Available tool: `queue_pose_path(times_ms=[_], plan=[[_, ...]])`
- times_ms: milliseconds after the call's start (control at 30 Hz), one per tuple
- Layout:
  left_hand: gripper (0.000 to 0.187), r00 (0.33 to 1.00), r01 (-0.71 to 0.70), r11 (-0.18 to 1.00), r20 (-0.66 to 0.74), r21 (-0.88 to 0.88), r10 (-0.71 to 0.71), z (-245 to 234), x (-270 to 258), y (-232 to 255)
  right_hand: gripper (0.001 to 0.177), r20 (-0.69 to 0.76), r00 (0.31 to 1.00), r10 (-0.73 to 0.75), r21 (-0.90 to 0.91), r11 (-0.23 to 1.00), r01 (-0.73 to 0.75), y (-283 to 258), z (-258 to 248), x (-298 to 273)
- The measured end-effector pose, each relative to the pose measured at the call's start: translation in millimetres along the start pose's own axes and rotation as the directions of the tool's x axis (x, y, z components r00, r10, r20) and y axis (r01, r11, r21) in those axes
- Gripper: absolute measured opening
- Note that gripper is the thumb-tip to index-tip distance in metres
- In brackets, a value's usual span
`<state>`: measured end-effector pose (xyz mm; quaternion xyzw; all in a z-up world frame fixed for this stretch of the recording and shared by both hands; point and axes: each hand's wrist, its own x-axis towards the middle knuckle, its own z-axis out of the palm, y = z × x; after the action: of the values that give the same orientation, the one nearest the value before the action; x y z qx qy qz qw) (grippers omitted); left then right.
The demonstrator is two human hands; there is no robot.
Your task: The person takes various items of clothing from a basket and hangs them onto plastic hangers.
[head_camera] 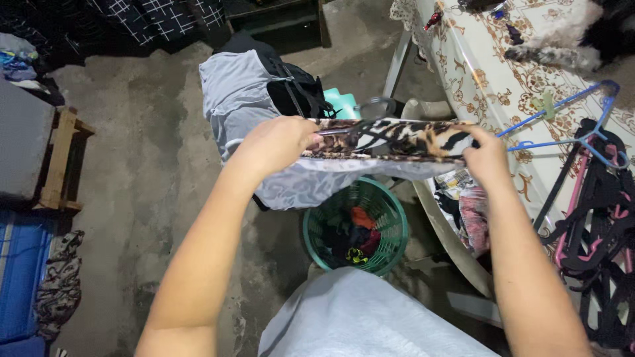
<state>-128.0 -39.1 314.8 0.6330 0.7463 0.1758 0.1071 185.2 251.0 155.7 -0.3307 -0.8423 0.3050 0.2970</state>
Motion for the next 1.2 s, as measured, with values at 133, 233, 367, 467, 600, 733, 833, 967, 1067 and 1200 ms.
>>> queue_pose_path(times_ms=[133, 233, 367, 467, 600, 733, 833, 967, 1067, 1200], plan=[[0.025, 0.993, 0.051, 0.980, -0.115, 0.191, -0.030, 12.7, 4.2, 6.0, 0.061, 0.270, 0.959, 0.082, -0.021, 0.997, -0.079, -76.8, -42.4, -15.7], [0.023, 0.958, -0.038, 0.987, -0.274, 0.157, 0.080, 11.2, 8.0, 5.4, 0.064, 0.372, 0.880, -0.295, 0.184, 0.953, 0.242, -134.2, -75.3, -31.5], [0.021, 0.883, -0.232, 0.967, -0.393, 0.106, 0.255, 13.7, 12.1, 15.0, 0.062, 0.067, 0.906, -0.417, -0.166, 0.891, 0.422, -162.7, -59.7, -13.6], [0.023, 0.895, -0.196, 0.979, -0.396, 0.059, 0.203, 8.0, 9.1, 22.5, 0.028, 0.110, 0.944, -0.310, -0.211, 0.921, 0.327, -159.5, -33.7, 7.1], [0.027, 0.844, -0.032, 0.967, -0.511, 0.253, 0.161, 0.0, -9.3, 24.2, 0.023, 0.032, 0.951, -0.307, -0.171, 0.936, 0.308, -157.1, -29.2, 11.2], [0.033, 0.823, 0.244, 0.914, -0.568, 0.324, -0.018, -8.0, -39.9, 16.8, 0.020, 0.089, 0.910, -0.405, -0.369, 0.835, 0.408, -173.0, -7.2, 18.4], [0.036, 0.893, 0.233, 0.972, -0.405, 0.036, -0.199, -17.5, -73.3, 2.8, 0.019, 0.075, 0.914, -0.399, -0.326, 0.857, 0.400, -192.7, 23.2, 21.0], [0.041, 0.836, 0.120, 0.985, -0.522, -0.126, -0.168, -21.0, -117.8, -52.8, 0.023, 0.085, 0.926, -0.367, -0.116, 0.920, 0.375, -225.9, 63.7, 22.5], [0.055, 0.519, 0.309, 0.929, -0.782, -0.204, -0.344, -10.3, -151.9, -127.8, 0.022, 0.127, 0.897, -0.424, 0.032, 0.905, 0.423, -254.0, 95.0, 28.8], [0.070, 0.556, 0.222, 0.861, -0.666, -0.458, -0.498, 1.5, -186.4, -248.1, 0.023, 0.208, 0.929, -0.307, 0.102, 0.951, 0.291, -289.2, 145.1, 36.9]])
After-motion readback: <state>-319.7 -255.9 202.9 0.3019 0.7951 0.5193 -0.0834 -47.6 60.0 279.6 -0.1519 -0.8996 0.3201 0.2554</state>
